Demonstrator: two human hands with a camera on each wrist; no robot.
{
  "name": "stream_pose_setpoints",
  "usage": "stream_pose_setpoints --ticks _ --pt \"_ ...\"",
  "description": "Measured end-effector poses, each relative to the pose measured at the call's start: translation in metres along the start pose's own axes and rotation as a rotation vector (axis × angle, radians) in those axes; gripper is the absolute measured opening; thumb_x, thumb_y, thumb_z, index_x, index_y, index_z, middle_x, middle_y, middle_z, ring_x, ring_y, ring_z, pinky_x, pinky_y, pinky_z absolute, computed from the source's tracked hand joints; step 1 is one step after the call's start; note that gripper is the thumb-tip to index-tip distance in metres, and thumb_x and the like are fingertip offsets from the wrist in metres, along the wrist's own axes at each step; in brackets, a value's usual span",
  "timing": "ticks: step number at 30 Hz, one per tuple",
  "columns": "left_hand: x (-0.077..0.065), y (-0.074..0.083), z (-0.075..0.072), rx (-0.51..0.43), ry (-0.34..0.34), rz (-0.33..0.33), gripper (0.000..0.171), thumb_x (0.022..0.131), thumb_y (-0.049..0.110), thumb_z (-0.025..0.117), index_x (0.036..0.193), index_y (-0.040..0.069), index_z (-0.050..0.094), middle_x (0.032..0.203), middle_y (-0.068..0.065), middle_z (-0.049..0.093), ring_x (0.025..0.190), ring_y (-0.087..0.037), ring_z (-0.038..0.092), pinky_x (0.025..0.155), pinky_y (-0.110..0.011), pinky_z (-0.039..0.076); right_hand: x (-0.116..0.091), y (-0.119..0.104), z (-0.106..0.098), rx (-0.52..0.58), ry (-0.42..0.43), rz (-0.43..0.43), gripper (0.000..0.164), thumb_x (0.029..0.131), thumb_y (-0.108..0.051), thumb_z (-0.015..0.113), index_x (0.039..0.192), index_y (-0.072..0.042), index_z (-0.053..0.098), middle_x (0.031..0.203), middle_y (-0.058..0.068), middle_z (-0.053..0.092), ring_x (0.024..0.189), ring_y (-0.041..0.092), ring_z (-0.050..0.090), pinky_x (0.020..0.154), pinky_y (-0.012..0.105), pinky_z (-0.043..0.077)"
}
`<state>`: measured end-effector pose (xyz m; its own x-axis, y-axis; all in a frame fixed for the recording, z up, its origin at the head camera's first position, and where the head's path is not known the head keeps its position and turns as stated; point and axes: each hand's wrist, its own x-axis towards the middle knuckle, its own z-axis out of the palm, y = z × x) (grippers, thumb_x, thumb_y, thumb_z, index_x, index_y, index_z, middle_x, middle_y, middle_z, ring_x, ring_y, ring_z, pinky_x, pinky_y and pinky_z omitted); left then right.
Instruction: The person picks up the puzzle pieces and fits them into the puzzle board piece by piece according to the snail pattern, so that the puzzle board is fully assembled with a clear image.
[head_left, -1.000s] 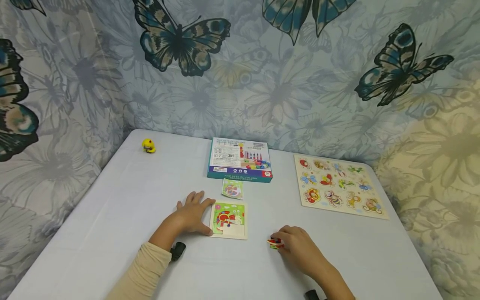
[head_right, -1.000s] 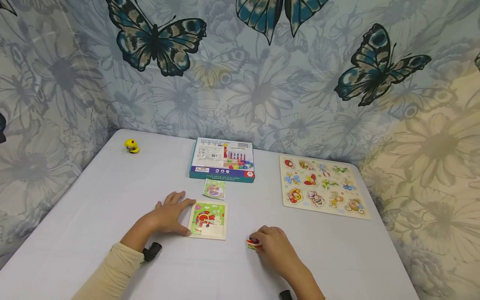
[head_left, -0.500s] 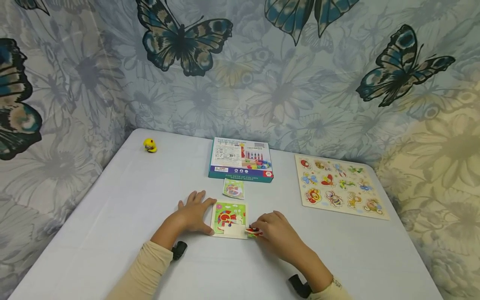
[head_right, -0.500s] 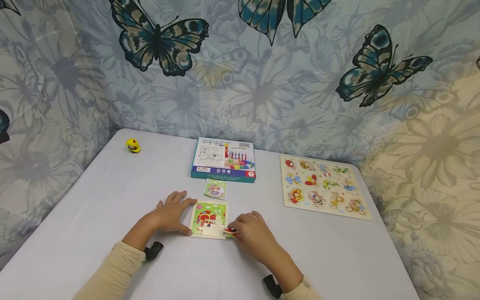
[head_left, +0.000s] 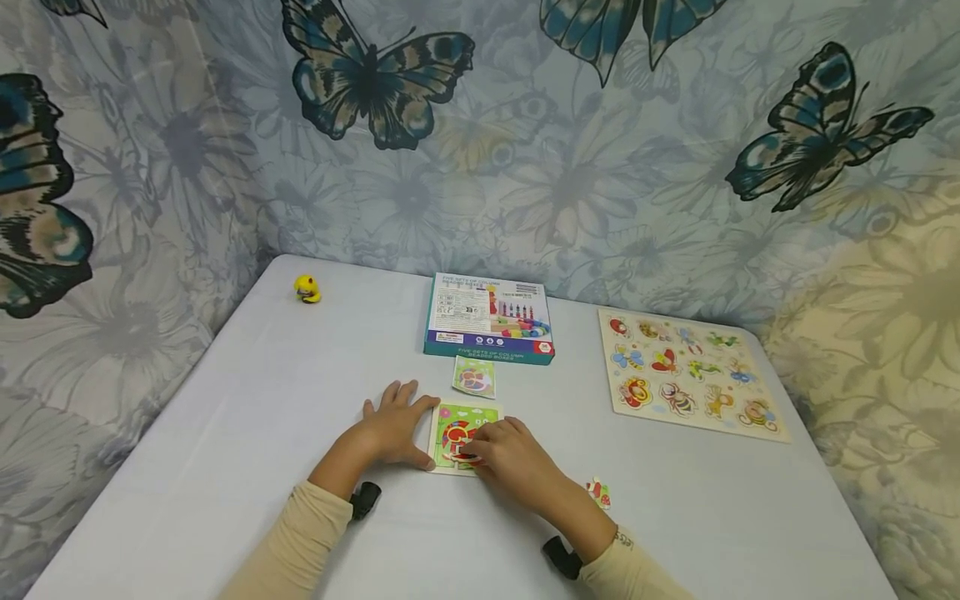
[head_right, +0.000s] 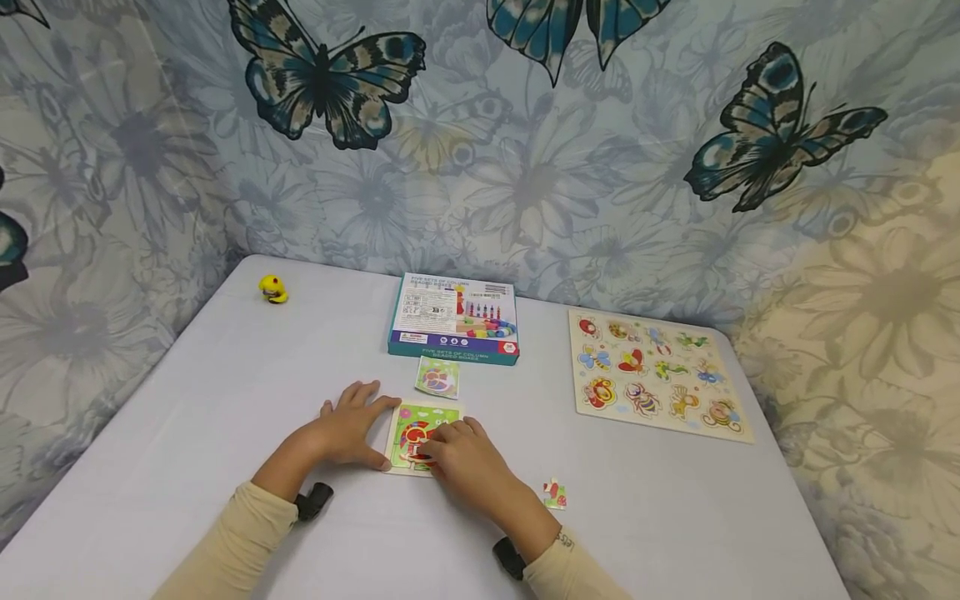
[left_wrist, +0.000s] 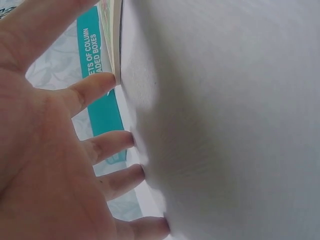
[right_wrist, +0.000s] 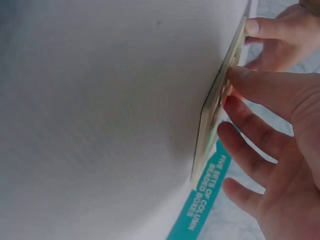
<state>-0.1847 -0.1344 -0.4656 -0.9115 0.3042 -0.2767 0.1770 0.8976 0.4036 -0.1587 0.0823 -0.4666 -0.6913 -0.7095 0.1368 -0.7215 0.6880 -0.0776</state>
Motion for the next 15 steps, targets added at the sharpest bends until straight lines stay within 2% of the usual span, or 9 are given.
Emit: stream_pose_setpoints --ticks 7,15 --pt "-0.0005 0.0015 -0.0019 0.011 0.004 -0.003 0.090 0.058 0.046 0.081 0.135 0.025 0.040 0.148 -0.015 0.017 0.135 -0.040 0.007 0.095 -0.071 0.013 0.0011 -0.0008 0.0009 -0.002 0.006 -0.005 0.025 0.077 -0.026 0.071 0.102 -0.022 0.070 0.098 -0.006 0.063 0.093 0.012 0.054 0.093 0.038 0.039" --pt "-0.0002 0.0016 -0.0010 0.012 0.004 0.002 0.089 0.059 0.046 0.080 0.135 0.025 0.040 0.148 -0.015 0.017 0.135 -0.040 0.008 0.095 -0.071 0.013 0.0018 -0.0044 0.0019 -0.054 -0.008 -0.009 0.026 0.078 -0.027 0.070 0.104 -0.023 0.069 0.098 -0.006 0.063 0.094 0.013 0.054 0.094 0.040 0.039"
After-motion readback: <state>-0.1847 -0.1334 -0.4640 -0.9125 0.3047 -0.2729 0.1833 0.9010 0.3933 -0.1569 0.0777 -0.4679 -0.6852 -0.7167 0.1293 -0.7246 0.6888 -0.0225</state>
